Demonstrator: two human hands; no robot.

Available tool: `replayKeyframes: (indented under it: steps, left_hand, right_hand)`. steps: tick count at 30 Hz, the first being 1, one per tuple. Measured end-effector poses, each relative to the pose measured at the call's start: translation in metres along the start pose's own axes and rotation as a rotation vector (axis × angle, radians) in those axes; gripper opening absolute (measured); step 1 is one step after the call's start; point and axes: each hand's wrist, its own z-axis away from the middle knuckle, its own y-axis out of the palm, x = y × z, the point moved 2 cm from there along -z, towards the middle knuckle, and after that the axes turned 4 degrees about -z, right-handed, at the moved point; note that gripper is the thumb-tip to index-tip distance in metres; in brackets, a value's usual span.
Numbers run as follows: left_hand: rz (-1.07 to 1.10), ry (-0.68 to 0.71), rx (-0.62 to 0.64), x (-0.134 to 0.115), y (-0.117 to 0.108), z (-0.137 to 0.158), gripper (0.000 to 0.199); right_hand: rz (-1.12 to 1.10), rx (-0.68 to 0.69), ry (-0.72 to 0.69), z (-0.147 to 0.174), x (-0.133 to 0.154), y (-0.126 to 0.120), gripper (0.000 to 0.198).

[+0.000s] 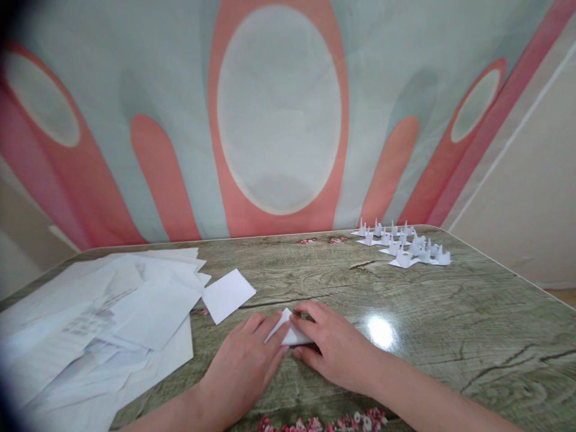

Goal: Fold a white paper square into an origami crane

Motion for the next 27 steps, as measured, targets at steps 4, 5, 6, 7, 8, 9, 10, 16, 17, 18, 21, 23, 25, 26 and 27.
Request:
replayKeyframes:
  steps: [4,5,6,7,8,9,10,16,17,18,21,23,25,26,27]
  left_hand:
    - [0.008,-0.004,0.005,0.0,0.001,0.0,0.035]
    - [0.008,-0.003,0.004,0.0,0.001,0.0,0.035]
    - [0.007,-0.004,0.002,0.0,0.001,0.0,0.035]
    - [0.005,-0.005,0.0,0.0,0.001,0.0,0.035]
    - [0.004,-0.006,-0.001,0.0,0.001,0.0,0.035]
    - [0.002,-0.006,-0.001,0.0,0.001,0.001,0.035]
    - [0.002,-0.004,-0.002,0.0,0.001,0.001,0.035]
    - [0.003,-0.004,-0.006,0.0,0.001,0.0,0.035]
    - [0.005,-0.002,-0.006,0.0,0.002,0.0,0.035]
    - [0.007,0.002,-0.006,0.0,0.002,0.0,0.035]
    - [0.007,0.017,-0.007,-0.001,0.0,0.0,0.035]
    - [0.003,0.018,-0.003,-0.001,-0.001,0.0,0.034]
    - [0.001,0.016,0.006,0.0,-0.002,0.0,0.033]
    - [0.001,0.015,0.011,0.0,-0.003,0.0,0.032]
    - [0.002,0.015,0.015,0.0,-0.003,0.0,0.031]
  right_hand:
    - [0.005,0.003,0.009,0.001,0.0,0.0,0.043]
    - [0.005,0.003,0.011,0.001,0.0,0.0,0.043]
    - [0.005,0.005,0.013,0.002,-0.001,0.0,0.043]
    - [0.004,0.007,0.014,0.002,-0.001,0.0,0.043]
    - [0.002,0.009,0.015,0.002,-0.001,0.001,0.043]
    - [0.002,0.01,0.015,0.002,-0.002,0.001,0.043]
    - [0.002,0.01,0.015,0.002,-0.002,0.001,0.043]
    - [0.015,0.006,0.002,0.001,-0.002,0.002,0.044]
    - [0.012,0.004,0.0,0.002,-0.001,0.001,0.044]
    - [0.007,0.002,-0.001,0.002,0.0,0.001,0.044]
    - [-0.038,0.009,0.003,0.001,0.001,-0.003,0.045]
    - [-0.113,0.024,-0.001,0.0,0.0,-0.006,0.042]
    - [-0.237,0.033,-0.005,-0.003,-0.006,-0.01,0.034]
    - [-0.293,-0.011,0.016,-0.004,-0.011,-0.011,0.03]
    - [-0.334,-0.055,0.043,-0.006,-0.017,-0.012,0.029]
